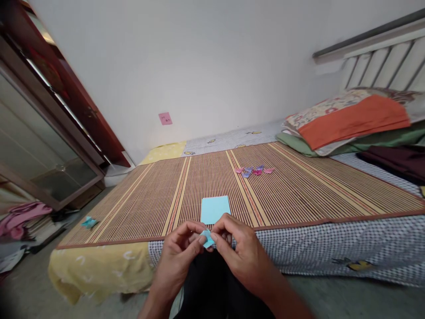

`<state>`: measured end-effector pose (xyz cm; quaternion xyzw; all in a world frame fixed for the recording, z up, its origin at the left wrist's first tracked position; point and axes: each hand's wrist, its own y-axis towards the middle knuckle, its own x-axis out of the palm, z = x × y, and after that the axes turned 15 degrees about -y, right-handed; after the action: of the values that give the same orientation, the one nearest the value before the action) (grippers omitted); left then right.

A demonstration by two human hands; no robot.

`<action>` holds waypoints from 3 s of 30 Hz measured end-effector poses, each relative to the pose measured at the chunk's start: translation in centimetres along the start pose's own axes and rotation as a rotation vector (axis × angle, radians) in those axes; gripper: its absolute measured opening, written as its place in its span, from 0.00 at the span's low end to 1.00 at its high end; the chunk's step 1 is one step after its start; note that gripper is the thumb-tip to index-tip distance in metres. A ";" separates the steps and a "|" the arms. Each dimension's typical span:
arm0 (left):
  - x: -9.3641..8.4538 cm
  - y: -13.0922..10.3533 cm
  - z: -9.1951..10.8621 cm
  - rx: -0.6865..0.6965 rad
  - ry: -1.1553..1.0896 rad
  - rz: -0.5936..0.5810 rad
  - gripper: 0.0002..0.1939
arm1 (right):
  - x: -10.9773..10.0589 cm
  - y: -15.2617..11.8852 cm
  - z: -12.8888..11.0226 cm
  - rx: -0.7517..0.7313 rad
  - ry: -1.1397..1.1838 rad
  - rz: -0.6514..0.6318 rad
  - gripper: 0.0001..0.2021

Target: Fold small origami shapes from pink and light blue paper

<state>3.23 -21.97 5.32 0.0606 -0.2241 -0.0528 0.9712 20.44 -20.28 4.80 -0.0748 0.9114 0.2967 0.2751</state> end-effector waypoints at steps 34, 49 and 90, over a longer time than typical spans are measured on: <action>0.4 -0.7 -0.9 0.241 0.364 0.061 0.06 | 1.4 0.3 0.1 -0.175 -0.187 0.245 0.09; 0.4 -0.8 -0.9 0.219 0.286 0.109 0.06 | 0.9 0.3 0.0 -0.192 -0.239 0.330 0.09; 0.9 -1.0 -0.8 0.063 0.306 0.117 0.09 | 0.4 0.1 0.0 -0.276 -0.127 0.197 0.09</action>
<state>4.27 -23.01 4.81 0.0850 -0.0782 0.0208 0.9931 20.07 -20.20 4.55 -0.0033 0.8456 0.4487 0.2891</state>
